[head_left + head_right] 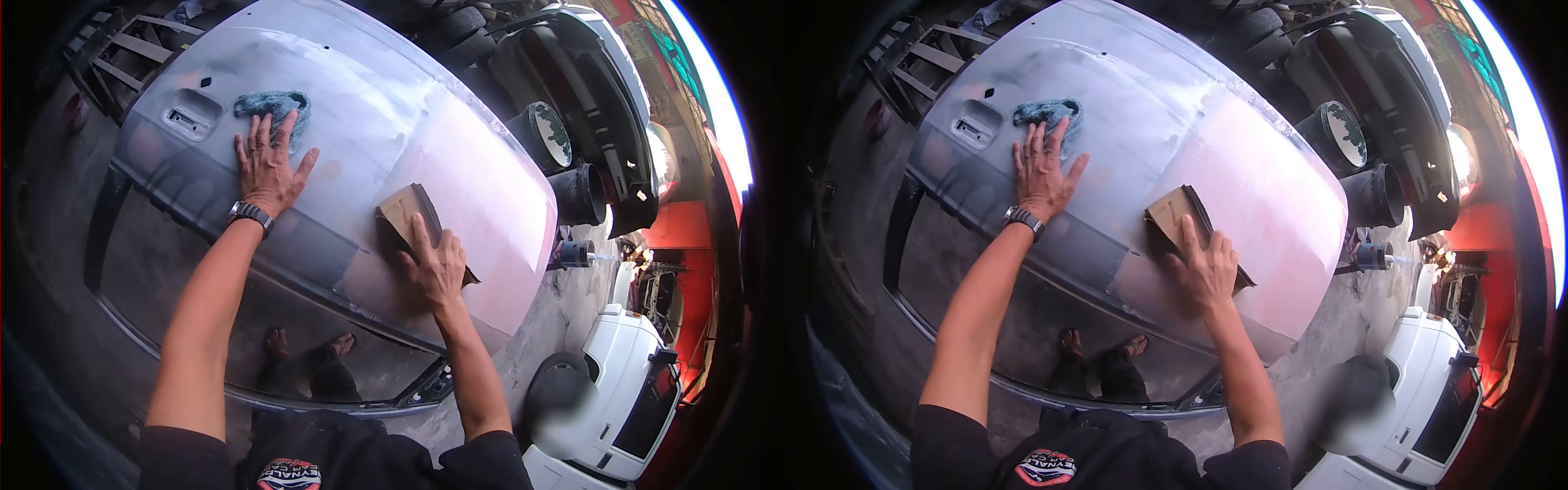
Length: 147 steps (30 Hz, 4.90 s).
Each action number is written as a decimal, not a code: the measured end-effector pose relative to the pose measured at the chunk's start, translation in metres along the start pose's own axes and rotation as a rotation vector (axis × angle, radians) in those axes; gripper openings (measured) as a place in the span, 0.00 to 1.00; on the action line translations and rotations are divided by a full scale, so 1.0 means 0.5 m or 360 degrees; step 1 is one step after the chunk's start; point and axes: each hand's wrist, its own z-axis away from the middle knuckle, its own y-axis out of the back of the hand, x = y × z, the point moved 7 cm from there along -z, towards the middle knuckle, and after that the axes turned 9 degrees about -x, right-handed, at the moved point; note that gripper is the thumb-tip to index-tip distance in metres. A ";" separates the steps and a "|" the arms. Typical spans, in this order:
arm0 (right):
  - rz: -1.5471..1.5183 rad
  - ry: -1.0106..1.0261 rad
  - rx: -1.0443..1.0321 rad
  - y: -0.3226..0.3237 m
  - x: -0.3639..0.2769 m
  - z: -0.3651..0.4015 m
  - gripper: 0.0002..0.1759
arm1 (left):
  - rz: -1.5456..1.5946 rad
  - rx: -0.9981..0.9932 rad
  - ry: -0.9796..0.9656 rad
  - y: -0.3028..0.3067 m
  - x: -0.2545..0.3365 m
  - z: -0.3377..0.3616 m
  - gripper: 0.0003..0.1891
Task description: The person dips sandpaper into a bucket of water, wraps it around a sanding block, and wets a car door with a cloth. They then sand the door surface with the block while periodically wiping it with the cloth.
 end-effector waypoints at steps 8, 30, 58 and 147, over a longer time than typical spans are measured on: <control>-0.0132 -0.0517 -0.0221 -0.039 0.276 -0.491 0.37 | -0.0032 -0.0011 -0.0003 -0.005 -0.008 0.000 0.44; -0.0104 -0.0621 -0.0212 -0.047 0.321 -0.525 0.37 | -0.0017 -0.0035 0.0021 0.002 -0.005 -0.004 0.41; 0.0057 -0.0012 0.0272 0.010 -0.012 -0.032 0.50 | -0.0007 -0.0044 -0.0008 -0.002 0.000 0.007 0.40; 0.0007 -0.0467 -0.0417 -0.111 0.411 -0.520 0.36 | 0.0202 -0.0256 0.0113 0.001 -0.021 0.004 0.48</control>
